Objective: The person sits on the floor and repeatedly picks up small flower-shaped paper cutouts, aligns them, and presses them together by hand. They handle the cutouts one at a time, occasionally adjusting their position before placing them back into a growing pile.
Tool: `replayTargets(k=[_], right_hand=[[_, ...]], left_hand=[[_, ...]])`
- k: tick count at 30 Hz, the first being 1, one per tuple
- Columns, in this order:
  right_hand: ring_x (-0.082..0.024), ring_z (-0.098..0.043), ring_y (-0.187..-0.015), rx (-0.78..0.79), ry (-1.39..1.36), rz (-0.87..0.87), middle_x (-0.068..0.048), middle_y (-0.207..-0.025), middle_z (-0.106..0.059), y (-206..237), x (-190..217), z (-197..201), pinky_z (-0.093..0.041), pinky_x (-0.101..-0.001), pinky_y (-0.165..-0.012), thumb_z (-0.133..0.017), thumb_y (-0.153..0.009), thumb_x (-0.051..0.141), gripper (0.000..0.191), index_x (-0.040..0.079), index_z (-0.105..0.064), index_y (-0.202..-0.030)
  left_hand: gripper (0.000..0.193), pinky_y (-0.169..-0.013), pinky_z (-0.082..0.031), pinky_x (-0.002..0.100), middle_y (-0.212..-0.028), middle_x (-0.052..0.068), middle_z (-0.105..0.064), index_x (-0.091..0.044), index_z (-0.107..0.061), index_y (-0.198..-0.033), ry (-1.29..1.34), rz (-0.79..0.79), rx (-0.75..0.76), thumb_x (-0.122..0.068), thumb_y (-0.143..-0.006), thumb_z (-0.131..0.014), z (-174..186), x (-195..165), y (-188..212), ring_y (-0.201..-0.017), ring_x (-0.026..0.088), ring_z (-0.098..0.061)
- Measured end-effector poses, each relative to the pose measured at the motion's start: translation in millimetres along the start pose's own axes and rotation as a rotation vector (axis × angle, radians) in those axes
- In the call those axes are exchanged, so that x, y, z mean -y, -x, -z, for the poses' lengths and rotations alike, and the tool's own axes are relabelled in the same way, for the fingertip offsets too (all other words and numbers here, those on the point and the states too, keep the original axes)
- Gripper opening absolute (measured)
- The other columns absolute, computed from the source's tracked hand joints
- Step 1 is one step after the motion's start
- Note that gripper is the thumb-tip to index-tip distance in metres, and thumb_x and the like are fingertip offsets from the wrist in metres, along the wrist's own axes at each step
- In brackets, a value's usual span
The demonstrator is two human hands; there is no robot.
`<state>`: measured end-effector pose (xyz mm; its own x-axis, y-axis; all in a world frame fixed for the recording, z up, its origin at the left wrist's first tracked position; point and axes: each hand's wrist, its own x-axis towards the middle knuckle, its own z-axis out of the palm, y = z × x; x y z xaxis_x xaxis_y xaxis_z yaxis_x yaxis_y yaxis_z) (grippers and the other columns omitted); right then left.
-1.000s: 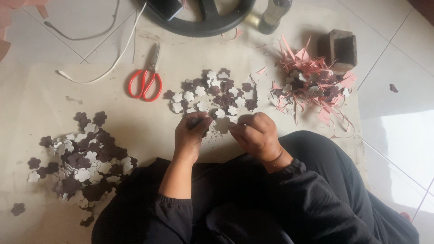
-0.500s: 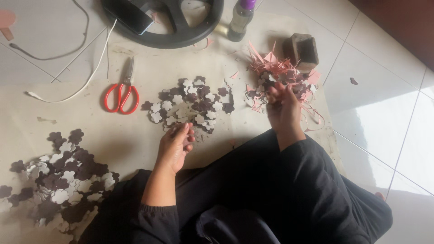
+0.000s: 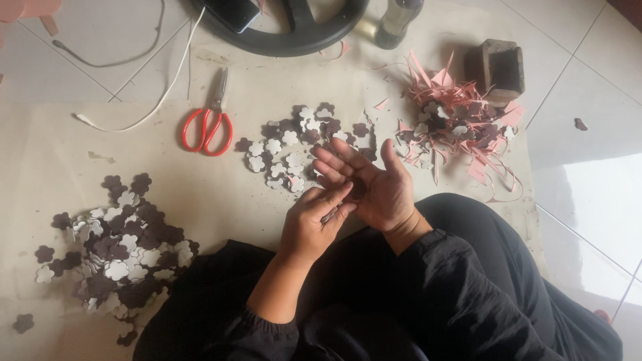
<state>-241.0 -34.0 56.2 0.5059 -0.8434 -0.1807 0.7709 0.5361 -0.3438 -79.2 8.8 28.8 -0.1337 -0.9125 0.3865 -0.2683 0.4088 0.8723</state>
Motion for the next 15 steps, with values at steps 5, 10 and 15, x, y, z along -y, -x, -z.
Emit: replayTargets(k=[5, 10, 15], right_hand=[[-0.031, -0.04, -0.145, -0.098, 0.372, -0.067, -0.018, -0.158, -0.042, -8.9, -9.3, 10.1, -0.039, -0.0425, -0.115, -0.042, -0.097, 0.014, 0.054, 0.004, -0.046, -0.15], [-0.031, -0.04, -0.148, -0.157, 0.282, -0.048, -0.017, -0.155, -0.044, -13.3, -11.6, 17.0, -0.038, -0.0441, -0.114, -0.039, -0.091, 0.003, 0.054, 0.006, -0.045, -0.145], [-0.035, -0.038, -0.149, -0.045, 0.115, 0.013, -0.021, -0.156, -0.044, -13.4, -17.0, 18.1, -0.033, -0.0496, -0.122, -0.037, -0.089, 0.002, 0.056, 0.0, -0.042, -0.145]], left_hand=[[0.034, -0.075, -0.06, 0.033, -0.101, 0.007, -0.072, -0.013, -0.074, -0.118, -0.119, 0.072, -0.045, -0.005, -0.086, -0.08, 1.3, 15.7, 1.8, -0.088, 0.022, -0.073], [0.019, -0.071, -0.054, 0.027, -0.091, 0.004, -0.071, -0.005, -0.072, -0.096, 0.127, 0.284, -0.114, -0.013, -0.084, -0.085, 1.0, 28.7, 3.0, -0.08, 0.015, -0.066], [0.017, -0.067, -0.047, 0.02, -0.084, -0.001, -0.068, -0.002, -0.072, -0.096, 0.654, 0.668, 0.032, -0.014, -0.089, -0.082, 4.5, 34.1, 0.4, -0.075, 0.006, -0.057]])
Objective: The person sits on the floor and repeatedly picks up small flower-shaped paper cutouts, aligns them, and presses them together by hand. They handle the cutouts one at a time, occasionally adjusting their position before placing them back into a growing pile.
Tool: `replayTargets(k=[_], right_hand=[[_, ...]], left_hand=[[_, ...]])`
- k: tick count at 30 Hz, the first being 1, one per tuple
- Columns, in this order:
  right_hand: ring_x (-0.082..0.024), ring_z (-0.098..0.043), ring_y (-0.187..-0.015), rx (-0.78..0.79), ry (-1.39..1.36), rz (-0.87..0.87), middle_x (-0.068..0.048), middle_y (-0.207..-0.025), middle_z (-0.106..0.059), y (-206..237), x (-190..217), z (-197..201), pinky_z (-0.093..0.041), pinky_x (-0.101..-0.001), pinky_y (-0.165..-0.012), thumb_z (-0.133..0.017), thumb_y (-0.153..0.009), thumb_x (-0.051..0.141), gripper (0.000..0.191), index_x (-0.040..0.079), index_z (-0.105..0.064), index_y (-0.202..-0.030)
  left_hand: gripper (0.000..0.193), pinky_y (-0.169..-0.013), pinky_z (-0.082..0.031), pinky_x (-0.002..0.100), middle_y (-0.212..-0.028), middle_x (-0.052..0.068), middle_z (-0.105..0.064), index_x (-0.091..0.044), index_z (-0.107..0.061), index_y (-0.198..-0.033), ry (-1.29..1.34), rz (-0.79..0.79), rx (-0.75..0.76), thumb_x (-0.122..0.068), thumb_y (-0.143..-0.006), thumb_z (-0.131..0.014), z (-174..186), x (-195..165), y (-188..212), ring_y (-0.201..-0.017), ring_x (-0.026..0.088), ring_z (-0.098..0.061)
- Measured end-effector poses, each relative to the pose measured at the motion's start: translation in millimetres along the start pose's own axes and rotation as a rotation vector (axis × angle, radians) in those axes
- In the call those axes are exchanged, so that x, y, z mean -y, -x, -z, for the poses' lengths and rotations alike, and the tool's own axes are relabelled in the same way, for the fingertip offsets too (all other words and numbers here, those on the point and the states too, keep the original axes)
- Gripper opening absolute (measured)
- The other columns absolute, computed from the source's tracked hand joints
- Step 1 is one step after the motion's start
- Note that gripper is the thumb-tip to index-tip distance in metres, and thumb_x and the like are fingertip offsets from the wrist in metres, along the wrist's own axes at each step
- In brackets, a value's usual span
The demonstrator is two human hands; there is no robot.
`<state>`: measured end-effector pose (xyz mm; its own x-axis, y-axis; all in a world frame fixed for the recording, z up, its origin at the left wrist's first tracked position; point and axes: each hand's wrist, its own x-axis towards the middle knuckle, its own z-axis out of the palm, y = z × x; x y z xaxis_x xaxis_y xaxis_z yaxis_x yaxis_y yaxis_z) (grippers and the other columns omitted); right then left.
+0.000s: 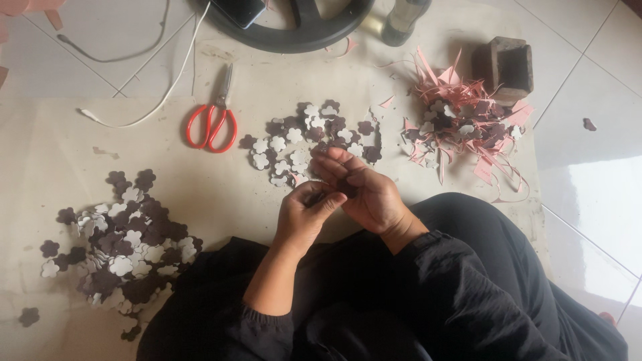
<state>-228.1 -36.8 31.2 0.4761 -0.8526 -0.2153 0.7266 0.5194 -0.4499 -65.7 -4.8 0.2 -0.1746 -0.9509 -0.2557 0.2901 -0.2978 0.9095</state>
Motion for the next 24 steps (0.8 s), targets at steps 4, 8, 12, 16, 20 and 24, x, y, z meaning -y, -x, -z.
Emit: replayTargets(k=[4, 8, 12, 16, 20, 24], right_hand=[[-0.031, -0.034, -0.153, -0.009, 0.102, 0.01, -0.017, -0.159, -0.043, 0.9, -5.6, -3.1, -0.029, -0.0457, -0.125, -0.038, -0.088, 0.001, 0.057, 0.002, -0.044, -0.144], [-0.031, -0.032, -0.154, 0.104, -0.032, 0.026, -0.017, -0.161, -0.041, 3.7, -4.7, -3.7, -0.029, -0.0459, -0.125, -0.039, -0.089, 0.007, 0.055, 0.0, -0.047, -0.143], [-0.031, -0.032, -0.157, 0.184, 0.026, 0.025, -0.017, -0.168, -0.037, 7.2, -1.5, -2.4, -0.028, -0.0473, -0.129, -0.043, -0.093, -0.001, 0.046, 0.006, -0.047, -0.139], [-0.031, -0.033, -0.152, 0.143, 0.098, 0.026, -0.017, -0.168, -0.031, 8.1, -2.0, -4.6, -0.03, -0.0479, -0.125, -0.045, -0.104, 0.003, 0.043, 0.014, -0.041, -0.146], [-0.029, -0.028, -0.156, 0.108, 0.263, 0.02, -0.016, -0.169, -0.026, 7.1, -0.9, -9.4, -0.028, -0.0456, -0.126, -0.043, -0.095, -0.012, 0.066, 0.021, -0.034, -0.152], [-0.029, -0.025, -0.158, 0.109, 0.382, 0.026, -0.016, -0.171, -0.023, 5.2, 0.8, -10.0, -0.027, -0.0423, -0.127, -0.045, -0.093, -0.016, 0.074, 0.021, -0.029, -0.155]], left_hand=[[0.013, -0.068, -0.051, 0.02, -0.086, 0.0, -0.071, -0.003, -0.072, -0.095, 0.003, 0.024, -0.072, -0.012, -0.088, -0.078, -0.9, 2.4, 0.6, -0.077, 0.006, -0.062], [0.01, -0.069, -0.049, 0.022, -0.086, 0.002, -0.069, -0.002, -0.072, -0.096, 0.003, -0.056, -0.072, -0.009, -0.093, -0.078, -1.1, 4.1, 1.2, -0.077, 0.007, -0.06], [0.009, -0.074, -0.055, 0.023, -0.094, 0.004, -0.072, -0.004, -0.07, -0.099, -0.001, -0.164, -0.059, -0.005, -0.093, -0.077, -4.2, 1.3, 3.0, -0.084, 0.009, -0.065], [0.025, -0.087, -0.059, 0.025, -0.105, 0.004, -0.073, -0.007, -0.068, -0.116, -0.074, -0.399, -0.051, -0.002, -0.092, -0.073, -5.0, -3.9, 4.4, -0.098, 0.012, -0.072], [0.019, -0.087, -0.059, 0.027, -0.106, 0.007, -0.075, -0.003, -0.072, -0.112, -0.266, -0.473, -0.113, 0.003, -0.094, -0.073, -2.3, -2.6, 2.8, -0.099, 0.015, -0.073], [0.011, -0.085, -0.058, 0.027, -0.101, 0.006, -0.075, -0.003, -0.07, -0.107, -0.097, -0.327, -0.093, 0.002, -0.097, -0.07, -0.8, 3.8, -0.1, -0.094, 0.014, -0.072]])
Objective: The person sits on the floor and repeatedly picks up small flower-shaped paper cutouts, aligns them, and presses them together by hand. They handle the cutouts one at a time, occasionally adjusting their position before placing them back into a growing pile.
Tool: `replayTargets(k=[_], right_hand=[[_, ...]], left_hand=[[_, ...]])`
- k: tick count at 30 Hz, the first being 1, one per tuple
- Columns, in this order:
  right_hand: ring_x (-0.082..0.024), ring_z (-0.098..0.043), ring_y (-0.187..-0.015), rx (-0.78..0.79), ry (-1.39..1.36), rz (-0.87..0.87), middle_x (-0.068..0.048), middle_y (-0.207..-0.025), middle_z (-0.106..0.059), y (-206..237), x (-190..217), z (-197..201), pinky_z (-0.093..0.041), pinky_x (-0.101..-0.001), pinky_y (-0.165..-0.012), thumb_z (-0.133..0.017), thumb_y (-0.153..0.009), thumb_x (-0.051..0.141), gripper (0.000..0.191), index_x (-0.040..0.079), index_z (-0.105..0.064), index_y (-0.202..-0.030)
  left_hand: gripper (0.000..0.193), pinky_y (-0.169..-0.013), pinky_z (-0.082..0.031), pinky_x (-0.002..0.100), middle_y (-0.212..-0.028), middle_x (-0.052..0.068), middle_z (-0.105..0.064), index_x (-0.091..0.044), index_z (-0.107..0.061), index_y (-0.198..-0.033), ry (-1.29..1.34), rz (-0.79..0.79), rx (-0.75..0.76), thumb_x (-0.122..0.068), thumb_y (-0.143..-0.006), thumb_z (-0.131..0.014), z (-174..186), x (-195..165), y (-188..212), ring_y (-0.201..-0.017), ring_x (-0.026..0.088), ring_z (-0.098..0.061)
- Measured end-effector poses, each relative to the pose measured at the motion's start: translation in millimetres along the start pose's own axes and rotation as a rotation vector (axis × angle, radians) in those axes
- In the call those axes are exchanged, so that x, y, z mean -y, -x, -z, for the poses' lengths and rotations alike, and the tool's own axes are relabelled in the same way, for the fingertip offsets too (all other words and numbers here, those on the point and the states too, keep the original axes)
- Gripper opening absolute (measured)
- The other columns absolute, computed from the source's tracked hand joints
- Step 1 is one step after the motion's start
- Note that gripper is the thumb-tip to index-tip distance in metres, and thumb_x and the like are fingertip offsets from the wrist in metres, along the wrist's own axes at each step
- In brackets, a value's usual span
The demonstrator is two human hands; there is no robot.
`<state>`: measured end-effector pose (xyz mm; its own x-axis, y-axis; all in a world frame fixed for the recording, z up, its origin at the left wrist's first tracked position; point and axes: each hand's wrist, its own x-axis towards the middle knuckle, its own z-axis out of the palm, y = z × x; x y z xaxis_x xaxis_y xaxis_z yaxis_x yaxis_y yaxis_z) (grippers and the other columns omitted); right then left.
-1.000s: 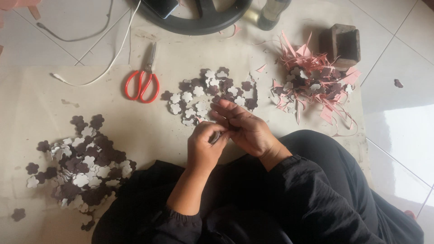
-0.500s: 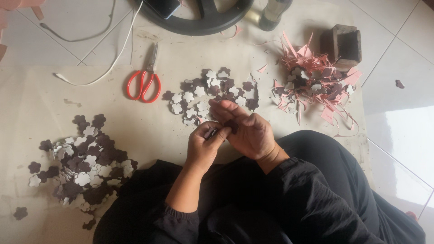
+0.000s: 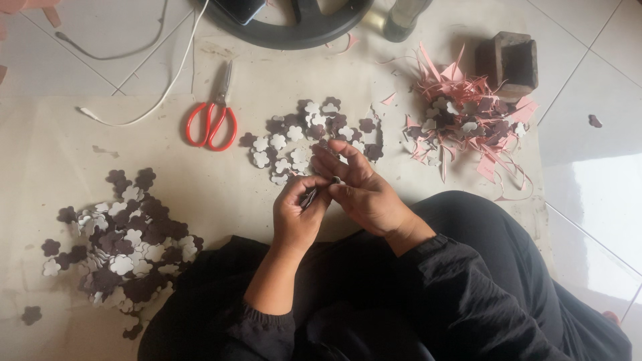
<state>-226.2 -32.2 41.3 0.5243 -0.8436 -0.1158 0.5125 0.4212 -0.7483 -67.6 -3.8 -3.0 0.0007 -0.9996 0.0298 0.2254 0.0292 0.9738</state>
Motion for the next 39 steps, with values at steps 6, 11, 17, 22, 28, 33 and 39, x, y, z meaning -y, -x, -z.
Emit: replayTargets(k=[6, 11, 17, 22, 28, 33, 39], right_hand=[[-0.028, -0.048, -0.142, 0.027, 0.158, 0.089, -0.018, -0.153, -0.044, 3.0, -3.8, 10.2, -0.046, -0.0421, -0.118, -0.063, -0.1, -0.008, 0.057, 0.005, -0.037, -0.149], [-0.017, -0.065, -0.115, -0.183, 0.441, 0.038, -0.01, -0.123, -0.067, 3.0, -4.2, 20.0, -0.054, -0.0332, -0.103, -0.066, -0.101, 0.005, 0.029, -0.001, -0.063, -0.129], [-0.019, -0.071, -0.104, -0.371, 1.122, 0.456, -0.007, -0.11, -0.074, 1.8, -10.1, 3.0, -0.057, -0.0307, -0.092, -0.077, -0.09, 0.004, 0.019, 0.004, -0.074, -0.109], [-0.022, -0.073, -0.104, -0.317, 1.386, 0.775, -0.007, -0.114, -0.072, 5.6, 0.8, -15.0, -0.061, -0.0311, -0.087, -0.08, -0.088, -0.002, 0.02, 0.007, -0.073, -0.104], [-0.022, -0.073, -0.101, -0.252, 1.444, 0.757, -0.008, -0.116, -0.071, 8.0, 10.5, -22.8, -0.062, -0.0306, -0.083, -0.079, -0.088, -0.002, 0.023, 0.007, -0.074, -0.108], [-0.024, -0.073, -0.103, -0.172, 1.386, 0.716, -0.008, -0.114, -0.072, 6.2, 13.9, -23.9, -0.06, -0.033, -0.088, -0.076, -0.091, -0.002, 0.02, 0.005, -0.072, -0.109], [-0.026, -0.074, -0.103, -0.259, 1.197, 0.552, -0.011, -0.106, -0.076, 4.9, 4.9, -17.3, -0.057, -0.0343, -0.093, -0.08, -0.088, 0.005, 0.016, 0.003, -0.074, -0.102]], left_hand=[[0.008, -0.086, -0.057, 0.026, -0.101, 0.005, -0.073, -0.002, -0.069, -0.104, -0.021, -0.061, -0.056, -0.001, -0.097, -0.072, 7.0, -0.7, -1.9, -0.095, 0.012, -0.069], [0.008, -0.083, -0.055, 0.025, -0.098, 0.004, -0.073, -0.003, -0.07, -0.102, -0.06, -0.035, -0.105, -0.006, -0.096, -0.075, 11.6, -3.5, -5.0, -0.092, 0.011, -0.067], [0.009, -0.079, -0.054, 0.023, -0.095, 0.003, -0.073, -0.002, -0.07, -0.099, 0.027, 0.064, -0.132, -0.009, -0.096, -0.075, 12.1, 0.0, -6.3, -0.089, 0.008, -0.066], [0.009, -0.075, -0.053, 0.023, -0.092, 0.001, -0.069, -0.003, -0.072, -0.1, -0.007, 0.026, -0.037, -0.007, -0.094, -0.077, 15.3, 2.2, -4.2, -0.084, 0.008, -0.063], [0.007, -0.073, -0.053, 0.023, -0.094, -0.001, -0.067, -0.005, -0.073, -0.1, 0.072, 0.013, 0.018, -0.01, -0.096, -0.074, 17.0, 2.2, -3.4, -0.083, 0.007, -0.063], [0.009, -0.074, -0.053, 0.023, -0.091, 0.001, -0.069, -0.005, -0.075, -0.102, 0.025, 0.009, -0.014, -0.013, -0.099, -0.073, 21.3, -1.7, -2.5, -0.082, 0.008, -0.063], [0.016, -0.074, -0.053, 0.022, -0.096, 0.001, -0.071, -0.004, -0.073, -0.108, -0.112, -0.088, -0.048, -0.016, -0.098, -0.072, 18.9, -1.7, -3.1, -0.084, 0.007, -0.066]])
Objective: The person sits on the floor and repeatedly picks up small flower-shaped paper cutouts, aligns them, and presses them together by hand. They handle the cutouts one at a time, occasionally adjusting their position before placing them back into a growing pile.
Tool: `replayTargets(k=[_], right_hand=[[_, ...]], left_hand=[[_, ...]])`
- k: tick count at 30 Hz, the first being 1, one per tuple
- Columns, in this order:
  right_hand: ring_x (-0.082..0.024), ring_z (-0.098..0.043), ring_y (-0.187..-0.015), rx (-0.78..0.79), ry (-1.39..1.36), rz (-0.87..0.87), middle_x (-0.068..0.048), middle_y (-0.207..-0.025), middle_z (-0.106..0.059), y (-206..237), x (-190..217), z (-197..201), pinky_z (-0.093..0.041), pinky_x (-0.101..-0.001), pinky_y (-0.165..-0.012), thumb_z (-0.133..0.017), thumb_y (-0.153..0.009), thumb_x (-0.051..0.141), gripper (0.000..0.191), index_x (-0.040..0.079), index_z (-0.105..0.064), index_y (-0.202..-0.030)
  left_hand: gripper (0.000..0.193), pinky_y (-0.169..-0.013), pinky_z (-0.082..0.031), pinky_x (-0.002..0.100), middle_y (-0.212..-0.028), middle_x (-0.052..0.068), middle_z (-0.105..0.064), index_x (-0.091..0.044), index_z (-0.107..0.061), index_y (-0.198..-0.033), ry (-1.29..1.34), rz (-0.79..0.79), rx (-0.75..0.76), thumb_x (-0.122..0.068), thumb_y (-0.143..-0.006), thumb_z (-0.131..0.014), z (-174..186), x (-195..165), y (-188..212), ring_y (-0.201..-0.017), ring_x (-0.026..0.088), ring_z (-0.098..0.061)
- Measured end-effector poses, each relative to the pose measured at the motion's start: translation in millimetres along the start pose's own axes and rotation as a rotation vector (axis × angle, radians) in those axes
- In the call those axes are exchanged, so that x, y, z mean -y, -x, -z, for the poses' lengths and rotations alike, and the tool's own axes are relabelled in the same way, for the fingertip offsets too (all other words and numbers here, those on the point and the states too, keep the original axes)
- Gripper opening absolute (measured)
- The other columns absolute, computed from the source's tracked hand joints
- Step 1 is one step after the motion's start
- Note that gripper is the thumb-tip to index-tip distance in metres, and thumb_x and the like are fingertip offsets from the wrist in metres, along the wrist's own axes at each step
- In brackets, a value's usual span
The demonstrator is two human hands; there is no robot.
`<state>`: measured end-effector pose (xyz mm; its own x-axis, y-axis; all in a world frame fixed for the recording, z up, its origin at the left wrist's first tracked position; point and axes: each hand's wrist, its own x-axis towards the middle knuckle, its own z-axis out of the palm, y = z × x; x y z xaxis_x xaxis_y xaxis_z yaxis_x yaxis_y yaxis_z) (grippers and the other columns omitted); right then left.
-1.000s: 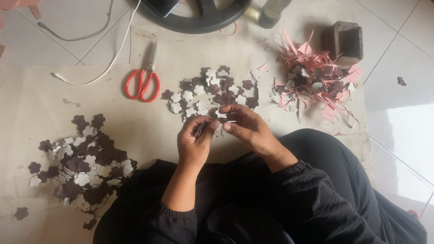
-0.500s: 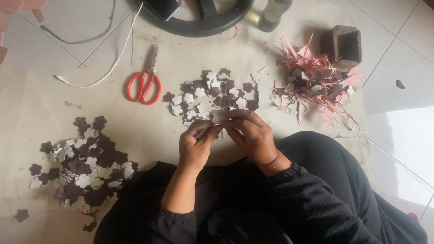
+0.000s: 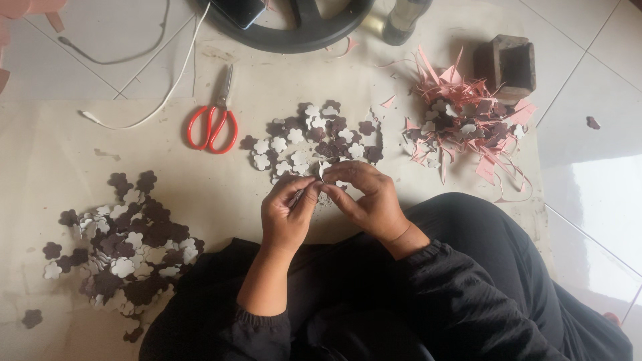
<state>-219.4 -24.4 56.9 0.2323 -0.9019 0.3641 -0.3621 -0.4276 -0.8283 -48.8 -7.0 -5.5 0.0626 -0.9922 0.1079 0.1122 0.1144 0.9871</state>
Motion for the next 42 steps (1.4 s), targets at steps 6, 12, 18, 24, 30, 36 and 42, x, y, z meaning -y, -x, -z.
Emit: replayTargets(k=[6, 12, 18, 24, 30, 36, 42], right_hand=[[-0.013, -0.064, -0.1, 0.006, -0.527, -0.358, -0.005, -0.106, -0.07, 10.3, -29.8, -12.5, -0.053, -0.0297, -0.093, -0.067, -0.103, 0.007, 0.012, 0.0, -0.068, -0.112], [-0.016, -0.068, -0.097, 0.03, -0.817, -0.513, -0.007, -0.101, -0.071, 15.5, -52.1, -12.9, -0.056, -0.0339, -0.094, -0.063, -0.104, 0.011, 0.014, 0.001, -0.067, -0.112], [-0.016, -0.068, -0.095, 0.044, -1.009, -0.598, -0.004, -0.099, -0.069, 13.7, -52.4, -11.8, -0.057, -0.0414, -0.099, -0.063, -0.104, 0.013, 0.01, 0.004, -0.067, -0.108], [-0.018, -0.069, -0.091, 0.015, -1.171, -0.697, -0.003, -0.095, -0.069, 13.3, -49.3, -11.2, -0.058, -0.0392, -0.091, -0.061, -0.101, 0.023, 0.021, 0.004, -0.068, -0.107], [-0.02, -0.072, -0.088, 0.033, -0.784, -0.635, -0.011, -0.095, -0.073, 8.6, -43.9, -16.1, -0.06, -0.0343, -0.083, -0.067, -0.1, 0.022, 0.022, 0.0, -0.067, -0.103], [-0.016, -0.069, -0.086, 0.002, -1.024, -0.858, -0.007, -0.096, -0.074, 3.4, -39.5, -9.4, -0.057, -0.0316, -0.081, -0.055, -0.097, 0.03, 0.031, 0.003, -0.069, -0.103], [-0.016, -0.067, -0.093, 0.021, -0.861, -0.744, -0.005, -0.101, -0.07, 5.4, -50.0, -11.7, -0.055, -0.0327, -0.087, -0.064, -0.1, 0.013, 0.013, 0.003, -0.066, -0.109]], left_hand=[[0.012, -0.064, -0.048, 0.022, -0.084, 0.002, -0.067, -0.003, -0.073, -0.105, -0.056, 0.065, -0.042, -0.014, -0.099, -0.072, -2.8, 1.7, 1.9, -0.07, 0.008, -0.059], [0.016, -0.067, -0.051, 0.022, -0.084, 0.001, -0.071, -0.003, -0.074, -0.103, 0.148, 0.219, -0.028, -0.017, -0.098, -0.069, -0.4, -5.3, -2.1, -0.075, 0.008, -0.063], [0.014, -0.064, -0.047, 0.02, -0.085, 0.0, -0.069, -0.005, -0.071, -0.103, 0.189, 0.249, -0.06, -0.014, -0.093, -0.075, -3.0, -15.5, -5.1, -0.074, 0.005, -0.059], [0.011, -0.059, -0.043, 0.022, -0.076, 0.002, -0.066, -0.002, -0.074, -0.093, 0.106, 0.262, -0.068, -0.013, -0.093, -0.078, -0.5, -14.1, -1.8, -0.067, 0.007, -0.056], [0.014, -0.066, -0.05, 0.022, -0.078, 0.001, -0.069, -0.001, -0.074, -0.094, 0.173, 0.261, -0.051, -0.015, -0.092, -0.078, -2.2, -12.4, -0.4, -0.071, 0.007, -0.061], [0.018, -0.062, -0.051, 0.022, -0.077, 0.001, -0.069, -0.002, -0.075, -0.094, 0.059, 0.29, -0.049, -0.02, -0.092, -0.075, -1.4, -13.0, -2.1, -0.067, 0.008, -0.062], [0.039, -0.063, -0.045, 0.028, -0.091, 0.002, -0.063, -0.003, -0.068, -0.113, 0.63, 0.59, -0.019, -0.04, -0.099, -0.065, 4.2, -16.7, -6.2, -0.082, 0.014, -0.062]])
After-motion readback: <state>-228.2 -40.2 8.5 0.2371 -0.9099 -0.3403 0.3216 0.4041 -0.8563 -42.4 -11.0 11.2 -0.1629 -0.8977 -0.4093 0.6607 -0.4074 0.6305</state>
